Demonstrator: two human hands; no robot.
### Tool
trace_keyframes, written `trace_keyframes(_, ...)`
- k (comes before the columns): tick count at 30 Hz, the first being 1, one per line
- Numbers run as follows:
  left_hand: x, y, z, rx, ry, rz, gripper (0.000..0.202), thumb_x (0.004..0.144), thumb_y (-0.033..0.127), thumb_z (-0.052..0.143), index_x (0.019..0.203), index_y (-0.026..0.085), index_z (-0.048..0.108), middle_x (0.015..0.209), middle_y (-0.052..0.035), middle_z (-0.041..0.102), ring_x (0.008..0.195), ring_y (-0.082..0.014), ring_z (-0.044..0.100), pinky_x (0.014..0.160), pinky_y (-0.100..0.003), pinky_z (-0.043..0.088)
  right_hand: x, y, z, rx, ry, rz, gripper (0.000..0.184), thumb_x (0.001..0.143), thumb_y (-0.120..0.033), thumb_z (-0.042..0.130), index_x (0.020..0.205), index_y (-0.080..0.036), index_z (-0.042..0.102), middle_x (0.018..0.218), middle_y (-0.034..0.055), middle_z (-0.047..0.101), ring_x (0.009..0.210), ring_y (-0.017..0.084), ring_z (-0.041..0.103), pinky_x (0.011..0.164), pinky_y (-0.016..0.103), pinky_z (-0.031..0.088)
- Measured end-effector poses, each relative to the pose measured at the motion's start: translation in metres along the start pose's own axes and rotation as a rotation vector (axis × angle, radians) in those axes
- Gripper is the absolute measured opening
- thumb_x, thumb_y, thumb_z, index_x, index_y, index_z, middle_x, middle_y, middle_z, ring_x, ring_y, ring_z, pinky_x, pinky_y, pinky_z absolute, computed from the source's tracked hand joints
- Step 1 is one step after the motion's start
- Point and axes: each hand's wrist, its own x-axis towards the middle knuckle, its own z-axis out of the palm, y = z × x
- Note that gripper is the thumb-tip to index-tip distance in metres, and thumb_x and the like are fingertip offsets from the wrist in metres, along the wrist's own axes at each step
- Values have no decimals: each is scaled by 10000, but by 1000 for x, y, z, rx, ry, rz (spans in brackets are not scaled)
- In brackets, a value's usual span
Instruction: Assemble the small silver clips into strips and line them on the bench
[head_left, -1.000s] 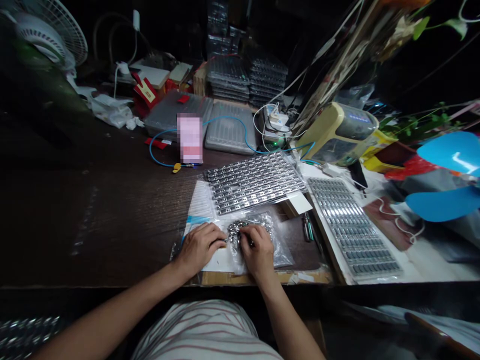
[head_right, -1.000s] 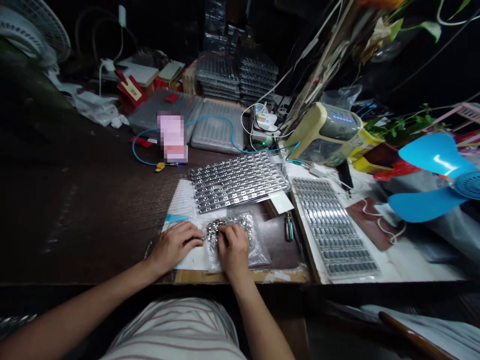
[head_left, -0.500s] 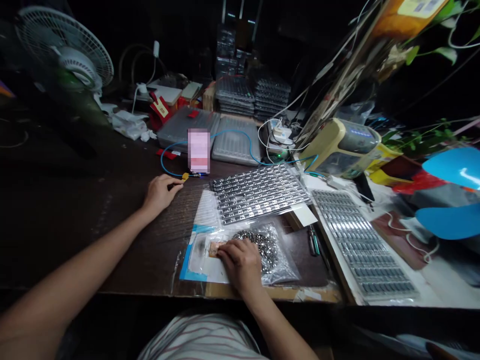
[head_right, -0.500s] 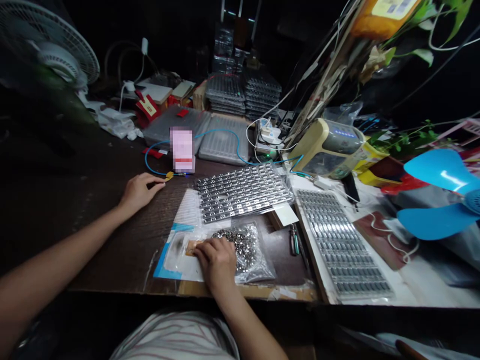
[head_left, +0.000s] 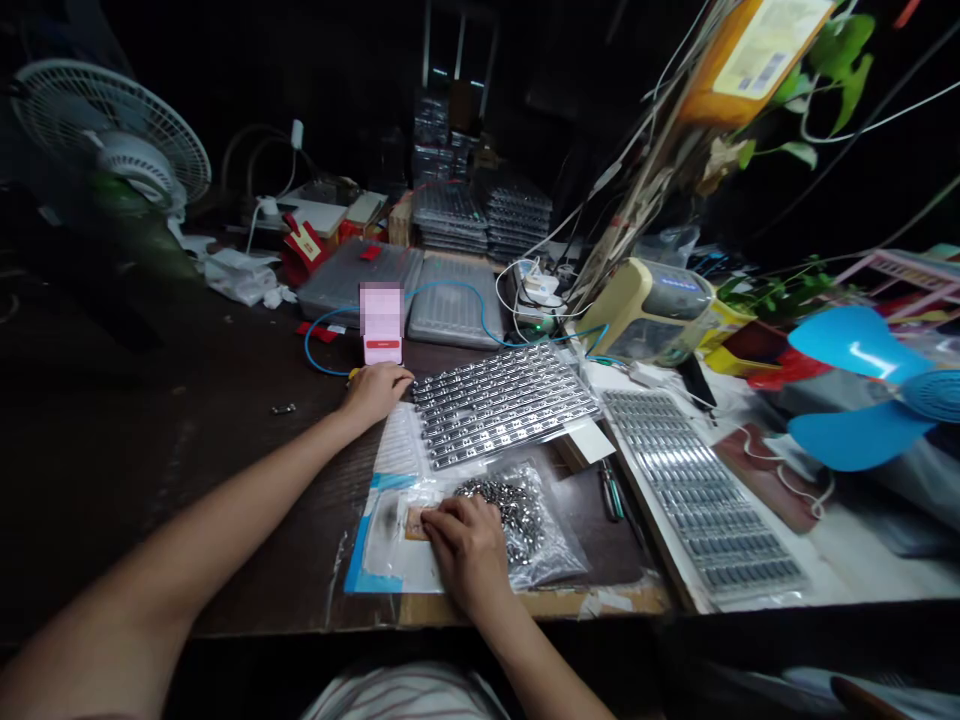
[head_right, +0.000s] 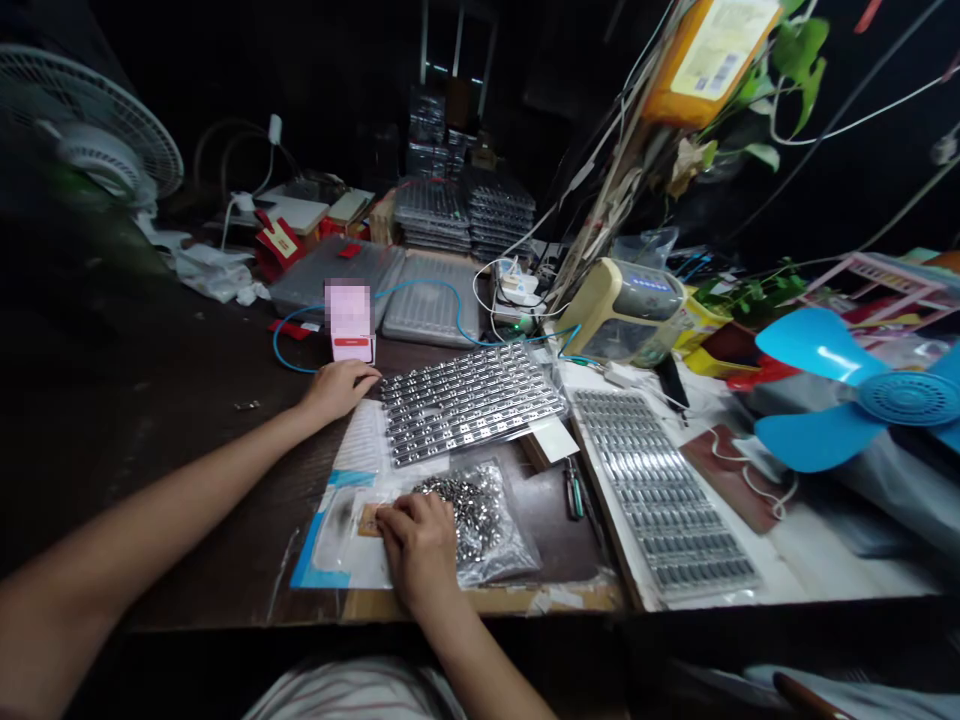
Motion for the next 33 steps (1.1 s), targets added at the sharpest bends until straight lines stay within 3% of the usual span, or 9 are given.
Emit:
trace_keyframes(4,25,22,15,22,-26,-60,188,821,304,555,854,234,726,918,-46,733,877,-225,648,780,-307,460,-3,5,-3,-37,9,-9,173,862,-252,633,1028,-287,668,910,14,647,825,179,523,705,310,335)
trace_keyframes(10,18,14,6,63,-21,-155,236,864,336,490,972,244,679,926,-57,722,871,-234,648,746,-312,459,-8,29,-24,-218,64,47,268,855,-213,626,1121,-245,624,1063,54,639,902,223,515,730,340,350)
trace_keyframes(17,22,11,13,3,-65,-74,164,822,315,568,885,253,705,984,-23,718,928,-212,631,802,-290,449,-10,37,-17,-199,88,62,42,871,-213,614,889,-228,648,879,30,641,810,188,529,698,315,347)
trace_keyframes(22,23,9,22,-59,-41,-77,174,819,291,560,839,215,715,903,-59,731,861,-228,647,772,-310,455,-10,36,-17,-128,102,96,81,865,-173,590,912,-224,633,908,31,635,837,190,534,721,319,356)
trace_keyframes(27,25,9,17,-129,-1,-102,160,803,306,562,814,219,696,863,-60,724,857,-243,649,786,-333,465,-10,37,-17,-35,126,108,167,815,-93,571,914,-217,623,896,33,629,849,200,536,741,328,384)
trace_keyframes(31,10,14,4,-236,26,-109,247,840,329,495,962,176,646,909,-83,703,865,-224,654,775,-326,490,-11,41,-18,43,170,113,145,857,-116,547,906,-217,638,881,39,633,840,191,552,738,320,418)
trace_keyframes(33,-13,19,-5,-406,-46,-102,338,850,365,472,1093,166,598,883,-64,693,772,-184,662,704,-292,513,-11,42,-19,62,185,94,126,881,-155,552,921,-225,649,886,38,649,836,184,570,742,315,432)
